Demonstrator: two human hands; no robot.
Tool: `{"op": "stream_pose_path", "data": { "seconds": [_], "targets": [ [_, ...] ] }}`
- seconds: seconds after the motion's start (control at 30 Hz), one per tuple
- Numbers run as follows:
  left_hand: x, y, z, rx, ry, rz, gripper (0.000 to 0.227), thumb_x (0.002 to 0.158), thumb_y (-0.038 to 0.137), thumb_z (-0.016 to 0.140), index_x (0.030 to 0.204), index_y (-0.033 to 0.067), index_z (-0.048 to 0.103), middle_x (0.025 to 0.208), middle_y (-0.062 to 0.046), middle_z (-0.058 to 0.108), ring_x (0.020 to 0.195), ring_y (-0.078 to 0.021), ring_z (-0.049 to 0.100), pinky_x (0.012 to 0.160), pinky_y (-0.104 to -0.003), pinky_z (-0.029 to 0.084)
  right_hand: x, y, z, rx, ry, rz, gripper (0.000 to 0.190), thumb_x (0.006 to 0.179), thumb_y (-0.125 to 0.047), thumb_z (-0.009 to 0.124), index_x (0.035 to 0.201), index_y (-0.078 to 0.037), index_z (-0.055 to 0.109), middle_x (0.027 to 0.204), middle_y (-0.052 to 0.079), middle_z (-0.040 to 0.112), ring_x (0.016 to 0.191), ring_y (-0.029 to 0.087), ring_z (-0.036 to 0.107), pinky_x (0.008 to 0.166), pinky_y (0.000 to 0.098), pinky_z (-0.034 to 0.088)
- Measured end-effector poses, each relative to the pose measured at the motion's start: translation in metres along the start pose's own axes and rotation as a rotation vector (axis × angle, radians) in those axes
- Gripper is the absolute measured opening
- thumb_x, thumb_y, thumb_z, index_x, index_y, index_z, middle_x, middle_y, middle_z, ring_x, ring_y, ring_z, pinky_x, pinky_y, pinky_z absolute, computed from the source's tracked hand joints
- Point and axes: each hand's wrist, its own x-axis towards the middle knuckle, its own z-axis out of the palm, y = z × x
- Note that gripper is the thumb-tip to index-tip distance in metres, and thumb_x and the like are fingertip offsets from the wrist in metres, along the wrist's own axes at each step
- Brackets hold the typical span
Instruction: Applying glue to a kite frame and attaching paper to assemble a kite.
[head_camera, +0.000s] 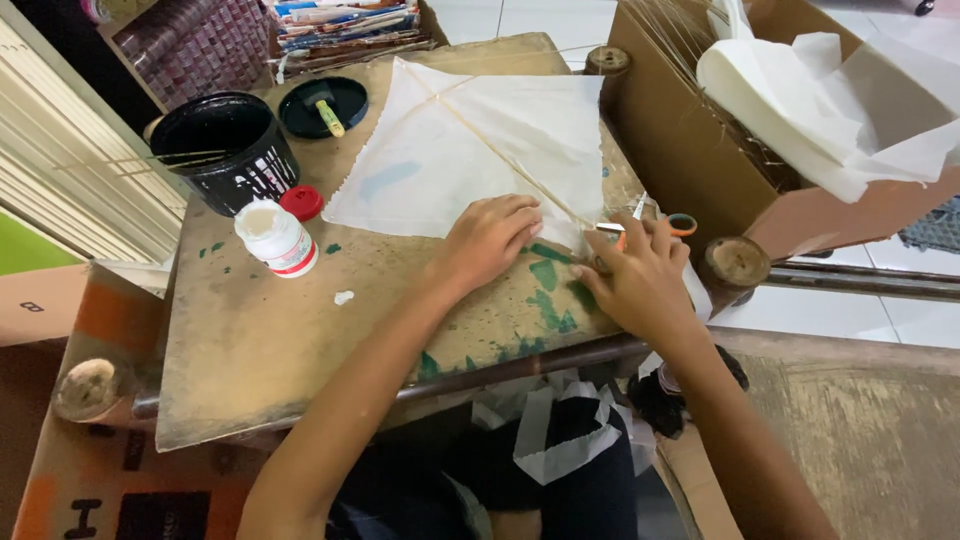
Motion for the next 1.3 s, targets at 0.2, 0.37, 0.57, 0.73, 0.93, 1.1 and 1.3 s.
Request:
{"op": "stream_pose_path", "data": {
  "seconds": [0.2, 0.37, 0.57, 0.73, 0.93, 1.1, 1.3],
  "targets": [
    [0.002, -0.014, 0.014, 0.049, 0.032, 0.016, 0.013, 0.107, 0.025, 0.055, 0.111, 0.0198, 0.066, 0.126, -0.003, 0.068, 0.12, -0.0232, 0.065, 0.1, -0.044, 0.051, -0.007, 0.013, 0.007, -0.021, 0.092, -0.034, 0.048, 0.094, -0.051, 0.062, 0.132, -0.022, 0.068, 0.142, 0.003, 0.048, 0.131, 0.034, 0.041, 0.091, 0.0481, 0.035],
    [0.004, -0.008, 0.005, -0.031, 0.027, -0.019, 0.015, 0.108, 0.026, 0.053, 0.108, 0.0177, 0.066, 0.126, -0.005, 0.07, 0.117, -0.025, 0.067, 0.097, -0.045, 0.053, -0.003, 0.013, 0.008, -0.042, 0.172, -0.105, 0.051, 0.091, -0.049, 0.063, 0.135, -0.023, 0.065, 0.144, 0.004, 0.052, 0.136, 0.032, 0.04, 0.09, 0.0476, 0.034],
    [0.001, 0.004, -0.013, -0.088, 0.015, -0.029, 0.014, 0.107, 0.021, 0.053, 0.1, 0.0152, 0.064, 0.102, -0.007, 0.072, 0.099, -0.0286, 0.072, 0.089, -0.046, 0.054, -0.002, 0.019, 0.019, 0.142, 0.156, -0.076, 0.056, 0.093, -0.045, 0.065, 0.144, -0.021, 0.059, 0.136, 0.005, 0.061, 0.137, 0.028, 0.048, 0.097, 0.0486, 0.035],
    [0.01, 0.01, -0.024, -0.111, -0.002, -0.036, 0.017, 0.108, 0.022, 0.05, 0.097, 0.0155, 0.061, 0.096, -0.005, 0.071, 0.095, -0.0265, 0.072, 0.087, -0.044, 0.054, 0.005, 0.018, 0.016, 0.159, 0.129, -0.067, 0.057, 0.091, -0.042, 0.066, 0.144, -0.021, 0.058, 0.129, 0.004, 0.066, 0.134, 0.028, 0.051, 0.098, 0.0551, 0.034],
    [0.012, 0.014, -0.039, -0.222, 0.001, -0.065, 0.016, 0.108, 0.018, 0.05, 0.097, 0.0139, 0.06, 0.085, -0.007, 0.068, 0.087, -0.0299, 0.071, 0.084, -0.045, 0.056, 0.021, 0.026, 0.032, 0.178, 0.206, -0.122, 0.06, 0.083, -0.019, 0.068, 0.143, -0.018, 0.059, 0.115, 0.007, 0.068, 0.123, 0.03, 0.058, 0.096, 0.0538, 0.034],
    [0.015, 0.018, -0.05, -0.217, 0.019, -0.024, 0.016, 0.108, 0.016, 0.051, 0.094, 0.0122, 0.059, 0.082, -0.008, 0.068, 0.084, -0.0302, 0.071, 0.081, -0.045, 0.057, 0.03, 0.035, 0.049, 0.02, 0.473, -0.189, 0.038, 0.086, -0.023, 0.072, 0.123, -0.028, 0.073, 0.1, -0.005, 0.068, 0.101, 0.018, 0.063, 0.09, 0.041, 0.033],
    [0.012, 0.02, -0.051, -0.22, 0.004, -0.055, 0.015, 0.107, 0.014, 0.05, 0.095, 0.0114, 0.058, 0.083, -0.009, 0.067, 0.085, -0.0312, 0.071, 0.081, -0.045, 0.057, 0.041, 0.036, 0.042, 0.062, 0.56, -0.295, 0.028, 0.09, -0.019, 0.064, 0.114, -0.026, 0.076, 0.098, -0.003, 0.067, 0.095, 0.021, 0.061, 0.085, 0.0398, 0.031]
  ]
}}
